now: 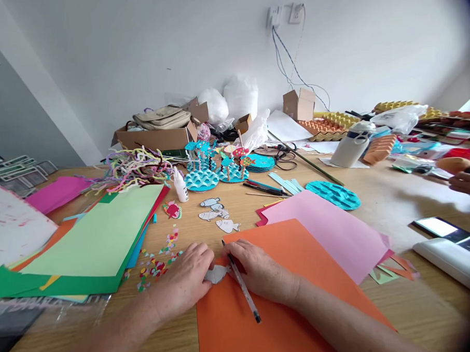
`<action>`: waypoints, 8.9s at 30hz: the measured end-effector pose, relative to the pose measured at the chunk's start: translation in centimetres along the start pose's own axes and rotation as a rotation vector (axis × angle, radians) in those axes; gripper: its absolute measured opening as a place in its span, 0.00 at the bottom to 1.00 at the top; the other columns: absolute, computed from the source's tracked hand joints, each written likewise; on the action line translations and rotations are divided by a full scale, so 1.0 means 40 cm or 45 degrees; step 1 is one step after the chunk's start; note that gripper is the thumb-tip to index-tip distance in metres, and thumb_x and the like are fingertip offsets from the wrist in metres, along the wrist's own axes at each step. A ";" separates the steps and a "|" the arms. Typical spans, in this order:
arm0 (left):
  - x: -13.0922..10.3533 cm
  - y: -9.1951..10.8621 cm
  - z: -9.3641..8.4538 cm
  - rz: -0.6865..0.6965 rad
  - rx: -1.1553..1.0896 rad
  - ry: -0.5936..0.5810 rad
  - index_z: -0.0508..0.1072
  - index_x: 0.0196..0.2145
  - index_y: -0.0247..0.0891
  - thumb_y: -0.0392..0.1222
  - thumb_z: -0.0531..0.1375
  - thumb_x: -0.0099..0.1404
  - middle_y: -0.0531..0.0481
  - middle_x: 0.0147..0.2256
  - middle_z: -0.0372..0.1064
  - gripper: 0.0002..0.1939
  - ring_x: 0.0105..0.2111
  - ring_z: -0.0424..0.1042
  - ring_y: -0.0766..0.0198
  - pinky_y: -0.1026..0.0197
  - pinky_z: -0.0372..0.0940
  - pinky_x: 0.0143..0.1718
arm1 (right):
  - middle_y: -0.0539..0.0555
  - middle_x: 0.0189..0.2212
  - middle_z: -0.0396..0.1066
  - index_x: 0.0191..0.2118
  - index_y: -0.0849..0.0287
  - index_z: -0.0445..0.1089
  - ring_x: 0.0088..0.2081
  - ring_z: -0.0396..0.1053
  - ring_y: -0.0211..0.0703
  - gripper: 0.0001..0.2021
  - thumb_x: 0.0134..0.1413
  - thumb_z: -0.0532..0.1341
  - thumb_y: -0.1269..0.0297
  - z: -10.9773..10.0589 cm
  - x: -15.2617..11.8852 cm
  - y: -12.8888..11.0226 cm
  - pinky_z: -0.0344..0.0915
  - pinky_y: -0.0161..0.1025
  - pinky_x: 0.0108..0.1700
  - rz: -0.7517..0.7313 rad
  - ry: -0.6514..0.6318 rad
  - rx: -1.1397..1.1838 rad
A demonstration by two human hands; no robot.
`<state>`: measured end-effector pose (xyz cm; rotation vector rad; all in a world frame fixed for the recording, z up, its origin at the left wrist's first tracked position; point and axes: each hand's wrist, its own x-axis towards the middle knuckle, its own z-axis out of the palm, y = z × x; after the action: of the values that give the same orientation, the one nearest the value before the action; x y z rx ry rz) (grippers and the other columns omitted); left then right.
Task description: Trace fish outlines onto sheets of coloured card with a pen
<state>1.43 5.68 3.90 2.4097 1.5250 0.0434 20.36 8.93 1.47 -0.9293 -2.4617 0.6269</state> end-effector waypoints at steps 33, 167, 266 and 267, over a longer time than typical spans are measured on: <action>0.124 -0.095 -0.117 -0.179 -1.000 0.360 0.61 0.43 0.41 0.37 0.52 0.53 0.57 0.28 0.62 0.18 0.24 0.63 0.68 0.67 0.59 0.25 | 0.51 0.31 0.64 0.39 0.58 0.60 0.32 0.64 0.39 0.08 0.51 0.54 0.66 -0.060 0.012 0.017 0.62 0.38 0.37 0.328 0.572 0.676; -0.132 -0.080 0.079 0.689 0.069 0.570 0.69 0.49 0.39 0.32 0.42 0.69 0.51 0.43 0.70 0.20 0.44 0.64 0.61 0.61 0.63 0.44 | 0.42 0.15 0.55 0.27 0.56 0.58 0.16 0.52 0.31 0.06 0.43 0.51 0.75 0.090 -0.019 -0.135 0.51 0.29 0.20 0.492 0.277 0.428; -0.136 -0.088 0.081 0.686 0.121 0.482 0.67 0.52 0.38 0.32 0.43 0.68 0.51 0.47 0.68 0.20 0.46 0.64 0.60 0.61 0.64 0.46 | 0.42 0.16 0.55 0.29 0.57 0.60 0.16 0.51 0.30 0.06 0.46 0.52 0.75 0.088 -0.025 -0.143 0.50 0.28 0.19 0.486 0.229 0.574; -0.137 -0.087 0.080 0.675 0.122 0.485 0.67 0.52 0.38 0.31 0.43 0.68 0.51 0.47 0.68 0.20 0.46 0.64 0.60 0.61 0.64 0.46 | 0.42 0.16 0.55 0.29 0.57 0.60 0.16 0.51 0.30 0.05 0.45 0.51 0.75 0.088 -0.024 -0.143 0.50 0.28 0.19 0.490 0.232 0.558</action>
<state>-3.48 1.46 0.63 2.9412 0.9791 0.5783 16.28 3.49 1.55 -1.2157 -1.8847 1.1021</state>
